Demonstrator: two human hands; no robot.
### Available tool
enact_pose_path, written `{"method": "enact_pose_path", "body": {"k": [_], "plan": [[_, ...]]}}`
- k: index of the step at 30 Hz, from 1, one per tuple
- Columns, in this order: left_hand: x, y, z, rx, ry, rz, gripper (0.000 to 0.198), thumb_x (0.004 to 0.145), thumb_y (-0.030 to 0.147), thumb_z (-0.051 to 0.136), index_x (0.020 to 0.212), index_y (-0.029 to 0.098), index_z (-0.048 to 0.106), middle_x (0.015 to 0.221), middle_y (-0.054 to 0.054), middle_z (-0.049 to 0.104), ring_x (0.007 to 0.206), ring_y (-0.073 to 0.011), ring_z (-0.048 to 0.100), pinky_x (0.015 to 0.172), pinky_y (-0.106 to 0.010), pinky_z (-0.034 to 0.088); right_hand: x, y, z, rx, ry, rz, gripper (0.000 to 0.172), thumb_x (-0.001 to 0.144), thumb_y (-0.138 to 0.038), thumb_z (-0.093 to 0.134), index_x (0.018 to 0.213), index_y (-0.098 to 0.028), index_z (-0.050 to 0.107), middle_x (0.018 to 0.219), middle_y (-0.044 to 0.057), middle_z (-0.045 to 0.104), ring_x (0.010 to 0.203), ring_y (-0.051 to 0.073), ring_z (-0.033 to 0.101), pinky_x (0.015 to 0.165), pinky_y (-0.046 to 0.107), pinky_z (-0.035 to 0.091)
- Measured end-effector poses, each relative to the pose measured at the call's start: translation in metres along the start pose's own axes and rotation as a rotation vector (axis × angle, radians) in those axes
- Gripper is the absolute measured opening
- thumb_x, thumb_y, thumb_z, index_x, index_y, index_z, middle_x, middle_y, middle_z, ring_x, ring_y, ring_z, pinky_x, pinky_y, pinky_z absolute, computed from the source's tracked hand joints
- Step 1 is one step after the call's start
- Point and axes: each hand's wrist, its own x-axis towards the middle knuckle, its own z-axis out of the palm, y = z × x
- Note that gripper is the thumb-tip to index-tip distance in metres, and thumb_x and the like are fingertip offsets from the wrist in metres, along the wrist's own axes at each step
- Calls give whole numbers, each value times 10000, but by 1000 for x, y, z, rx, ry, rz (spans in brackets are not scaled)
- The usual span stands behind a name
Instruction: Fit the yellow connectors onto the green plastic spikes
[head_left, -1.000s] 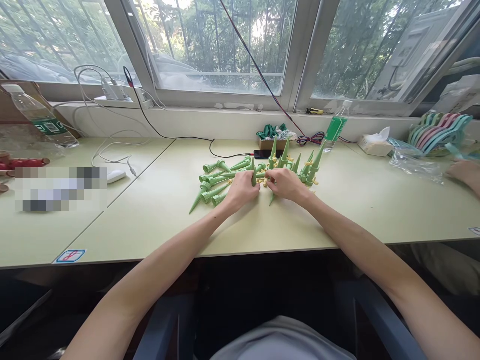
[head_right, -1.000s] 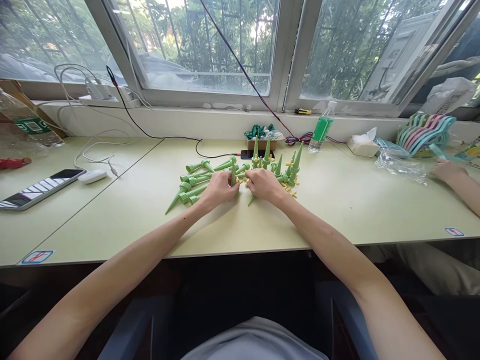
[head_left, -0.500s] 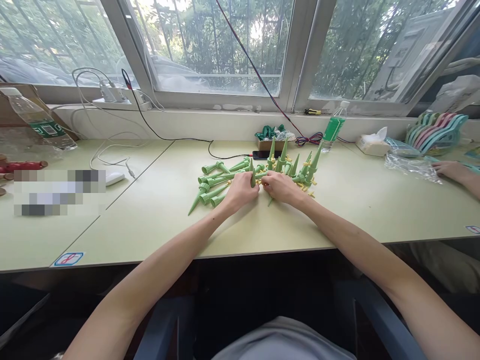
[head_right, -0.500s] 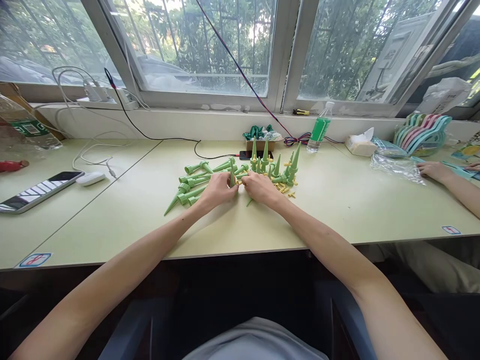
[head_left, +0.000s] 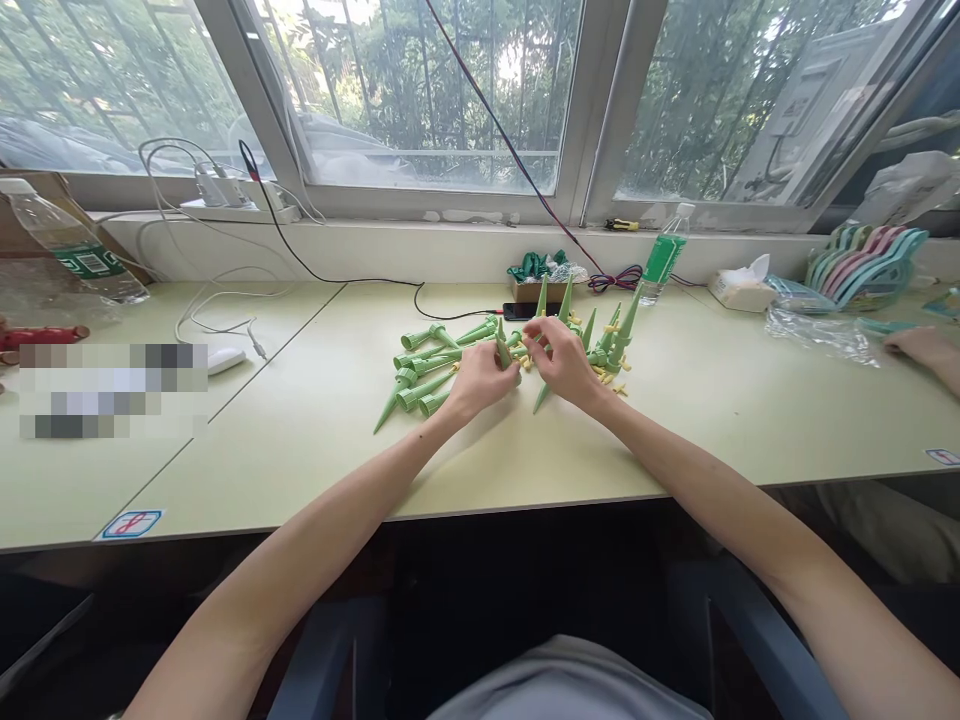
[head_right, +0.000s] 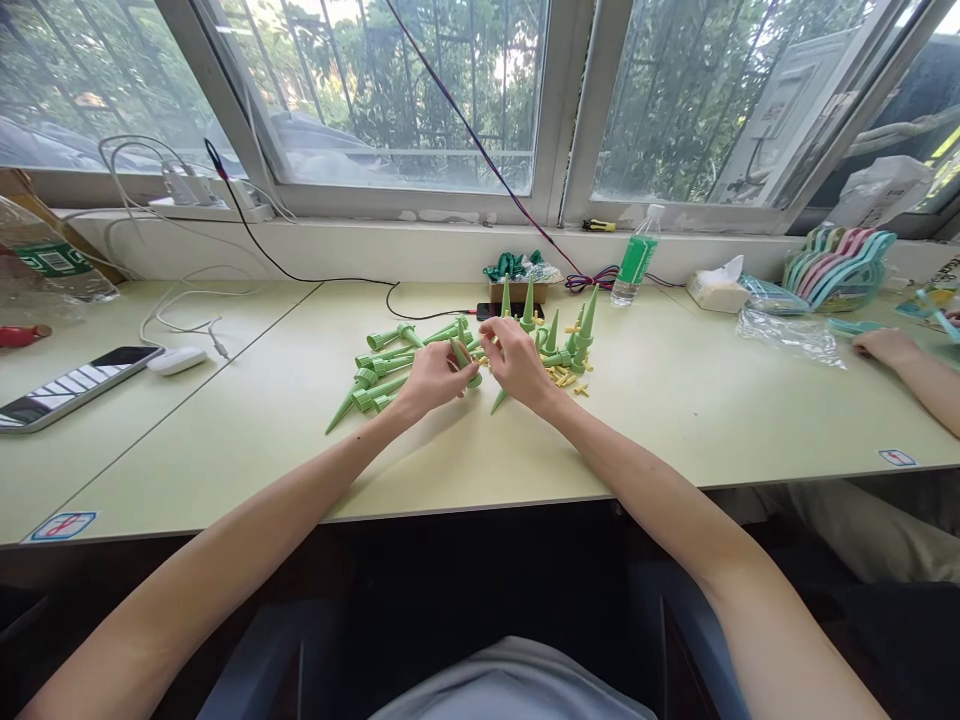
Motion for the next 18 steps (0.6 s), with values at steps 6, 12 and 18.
{"method": "enact_pose_path", "body": {"k": [6, 12, 18], "plan": [[5, -2, 3, -410, -48, -164, 210, 767, 301, 766, 807, 160, 615, 712, -10, 622, 546, -129, 639, 549, -285, 576, -1, -3, -2, 33, 70, 34, 284, 1028, -392, 470, 1031, -215, 693, 957, 81, 626, 775, 180, 595, 707, 318, 493], [6, -2, 2, -562, -83, -232, 287, 748, 347, 827, 790, 150, 623, 730, -8, 619, 570, -136, 674, 673, -336, 624, 0, -5, -2, 41, 99, 55, 258, 1005, -382, 512, 968, -200, 691, 942, 81, 683, 799, 192, 612, 749, 339, 504], [5, 0, 0, -585, -100, -242, 277, 770, 331, 820, 791, 146, 616, 735, -8, 619, 559, -129, 669, 725, -361, 622, 1, -6, -2, 21, 136, 72, 265, 1004, -392, 500, 950, -198, 673, 970, 90, 706, 836, 199, 620, 762, 339, 504]]}}
